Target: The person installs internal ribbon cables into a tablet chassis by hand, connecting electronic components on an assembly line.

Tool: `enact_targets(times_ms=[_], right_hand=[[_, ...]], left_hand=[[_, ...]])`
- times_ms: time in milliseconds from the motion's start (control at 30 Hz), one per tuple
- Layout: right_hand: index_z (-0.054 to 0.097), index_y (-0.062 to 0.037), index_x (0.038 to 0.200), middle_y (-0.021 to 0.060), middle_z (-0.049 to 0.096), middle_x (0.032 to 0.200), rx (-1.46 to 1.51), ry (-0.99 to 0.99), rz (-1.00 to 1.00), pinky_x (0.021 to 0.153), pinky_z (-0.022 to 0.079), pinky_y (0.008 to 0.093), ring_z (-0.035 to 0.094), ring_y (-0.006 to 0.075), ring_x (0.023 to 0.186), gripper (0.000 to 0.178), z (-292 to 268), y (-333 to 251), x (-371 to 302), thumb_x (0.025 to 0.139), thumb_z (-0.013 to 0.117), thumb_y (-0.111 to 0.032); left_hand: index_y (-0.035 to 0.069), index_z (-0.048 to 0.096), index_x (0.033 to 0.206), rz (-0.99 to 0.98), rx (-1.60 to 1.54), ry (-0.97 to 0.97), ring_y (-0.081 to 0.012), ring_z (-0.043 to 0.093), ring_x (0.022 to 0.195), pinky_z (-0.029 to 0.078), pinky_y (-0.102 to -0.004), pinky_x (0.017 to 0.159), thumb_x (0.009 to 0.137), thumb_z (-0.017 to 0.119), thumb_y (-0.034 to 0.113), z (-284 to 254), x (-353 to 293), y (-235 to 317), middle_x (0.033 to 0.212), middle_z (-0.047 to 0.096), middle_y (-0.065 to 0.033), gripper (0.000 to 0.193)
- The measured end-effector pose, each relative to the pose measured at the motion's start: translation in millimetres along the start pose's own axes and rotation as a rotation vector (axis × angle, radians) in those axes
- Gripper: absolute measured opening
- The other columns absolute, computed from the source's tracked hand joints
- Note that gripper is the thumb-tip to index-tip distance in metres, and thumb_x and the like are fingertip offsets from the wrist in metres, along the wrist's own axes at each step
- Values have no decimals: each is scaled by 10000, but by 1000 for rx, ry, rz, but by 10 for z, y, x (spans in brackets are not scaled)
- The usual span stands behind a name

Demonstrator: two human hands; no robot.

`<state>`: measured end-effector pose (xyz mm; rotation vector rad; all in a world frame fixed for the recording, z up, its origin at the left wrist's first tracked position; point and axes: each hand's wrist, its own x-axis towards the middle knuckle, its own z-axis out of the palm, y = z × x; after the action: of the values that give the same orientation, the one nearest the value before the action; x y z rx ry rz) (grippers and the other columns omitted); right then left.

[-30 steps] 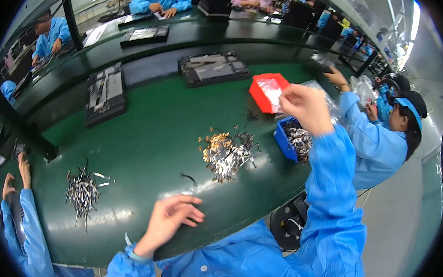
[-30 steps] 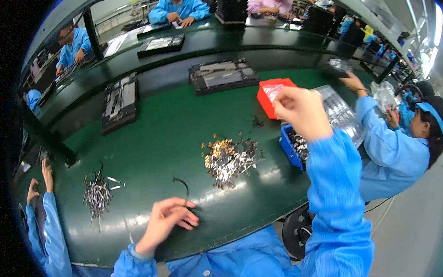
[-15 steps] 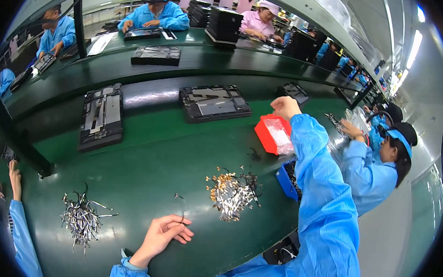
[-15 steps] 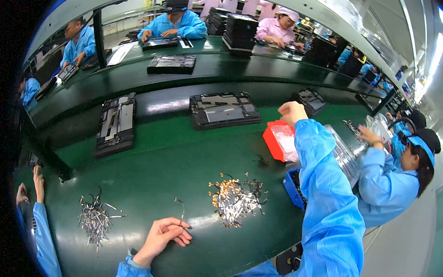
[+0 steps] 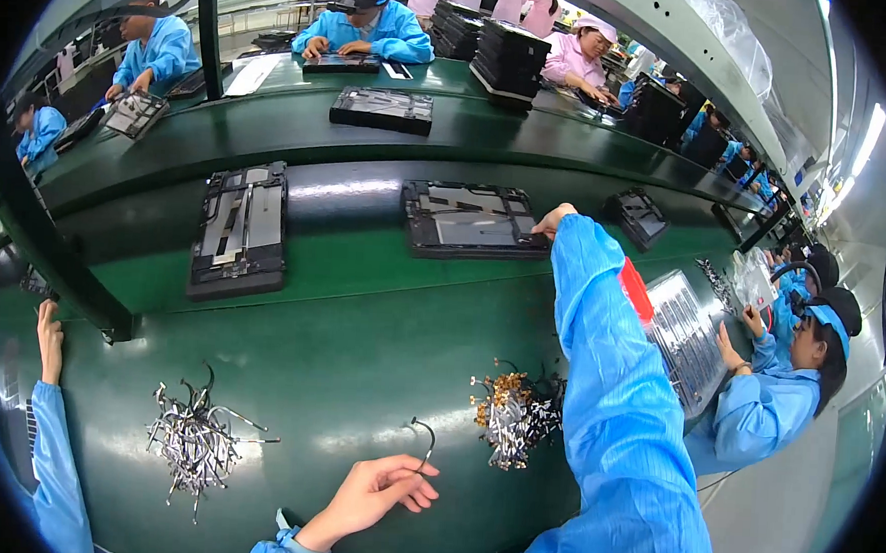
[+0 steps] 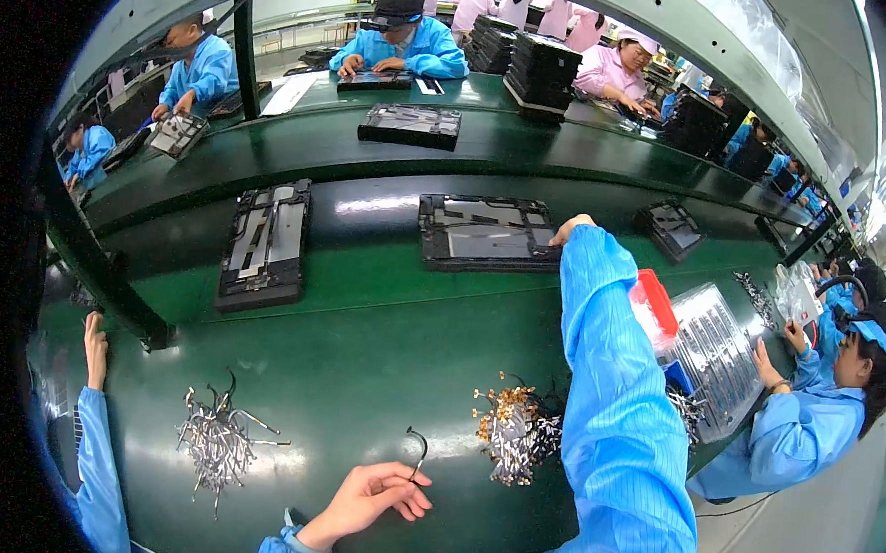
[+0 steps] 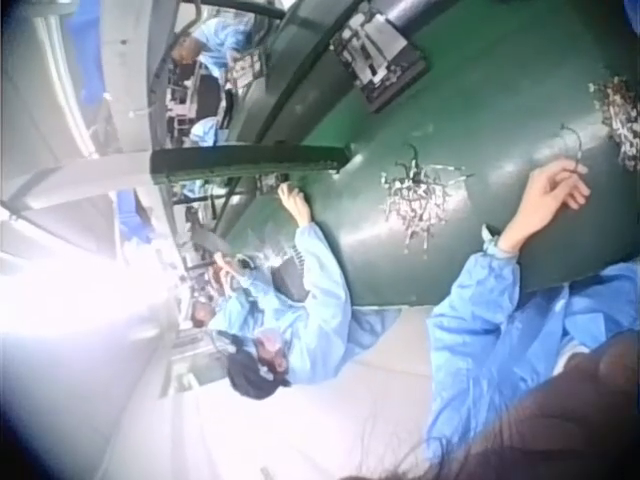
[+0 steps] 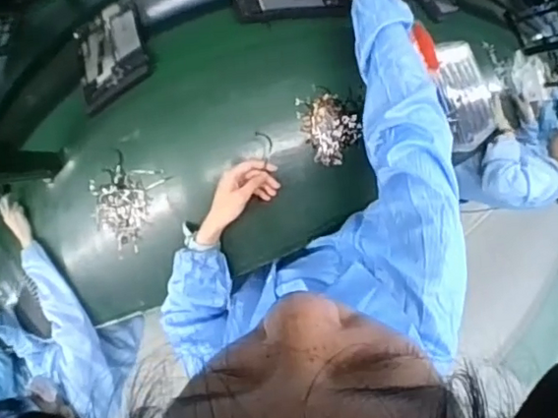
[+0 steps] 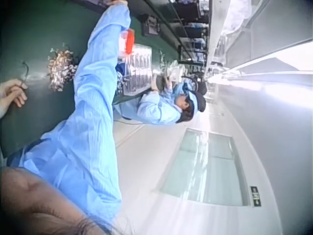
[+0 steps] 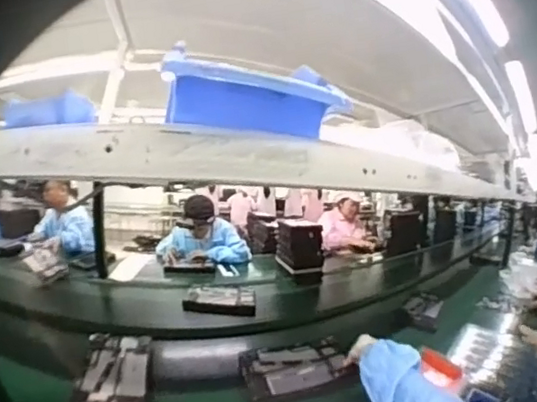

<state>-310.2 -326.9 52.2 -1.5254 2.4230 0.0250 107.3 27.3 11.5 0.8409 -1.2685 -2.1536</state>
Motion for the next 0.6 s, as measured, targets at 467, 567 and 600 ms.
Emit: enact_targets(times_ms=[467,567,600], right_hand=[[564,48,1264,203,580,1307,468,-40,63,1015,447,387,545,319,1236,876,410,-552,-208,614,901,-433],[530,74,1290,193,567,1328,471,-123,15,1025,437,372,536,281,1247,927,566,-859,-189,627,884,-469],[526,83,1289,190,569,1327,499,-117,13,1022,438,370,542,275,1240,924,597,-793,-102,633,883,-461]], left_hand=[[7,594,1209,67,33,-24,-134,657,823,543,-267,746,998,497,93,-25,34,-54,961,693,-107,247],[16,586,1219,55,33,-22,-126,646,837,541,-265,744,1002,502,121,-53,-17,-81,960,688,-93,255],[16,586,1219,63,43,-20,-126,646,837,541,-265,744,1002,502,121,-45,24,-92,960,688,-93,255]])
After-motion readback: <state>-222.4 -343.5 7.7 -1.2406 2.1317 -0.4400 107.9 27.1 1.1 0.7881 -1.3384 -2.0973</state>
